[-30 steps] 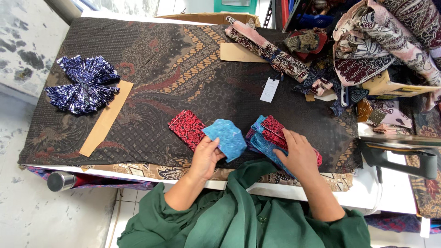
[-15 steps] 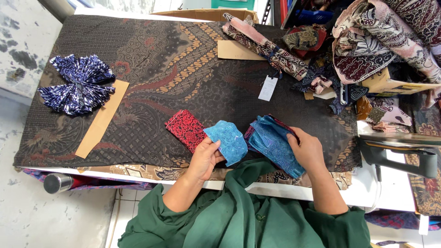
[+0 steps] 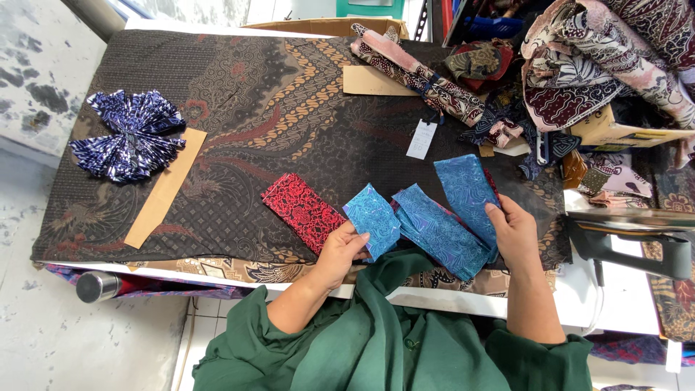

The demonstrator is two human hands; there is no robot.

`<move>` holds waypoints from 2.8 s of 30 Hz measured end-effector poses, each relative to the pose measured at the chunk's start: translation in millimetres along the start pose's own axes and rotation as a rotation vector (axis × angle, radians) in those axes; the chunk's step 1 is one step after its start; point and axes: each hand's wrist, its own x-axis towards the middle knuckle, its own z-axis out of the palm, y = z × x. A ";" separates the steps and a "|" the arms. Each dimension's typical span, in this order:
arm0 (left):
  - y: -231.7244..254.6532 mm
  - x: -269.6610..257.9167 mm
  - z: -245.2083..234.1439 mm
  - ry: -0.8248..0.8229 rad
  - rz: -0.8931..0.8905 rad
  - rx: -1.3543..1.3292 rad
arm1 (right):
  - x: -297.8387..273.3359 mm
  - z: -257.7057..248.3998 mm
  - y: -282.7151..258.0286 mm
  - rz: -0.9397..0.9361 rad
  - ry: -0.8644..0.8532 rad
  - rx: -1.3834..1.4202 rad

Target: The person folds several pieces of patterned fabric on a work table. They gather and align the edges of a blue patterned piece, then fold it into a compact stack. The person repeats the process with red and blue patterned pieces, arranging them into neat piles.

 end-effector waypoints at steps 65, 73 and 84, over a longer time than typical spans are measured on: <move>21.4 60.8 25.2 -0.061 -0.180 -0.339 | -38.5 58.7 -14.3 -0.433 0.059 -0.486; 16.6 58.9 26.9 -0.035 -0.074 -0.246 | -35.9 53.8 -8.1 -0.387 0.008 -0.366; 47.0 48.9 54.3 -0.269 -0.171 -0.347 | -32.7 49.5 -10.1 -0.318 -0.038 -0.324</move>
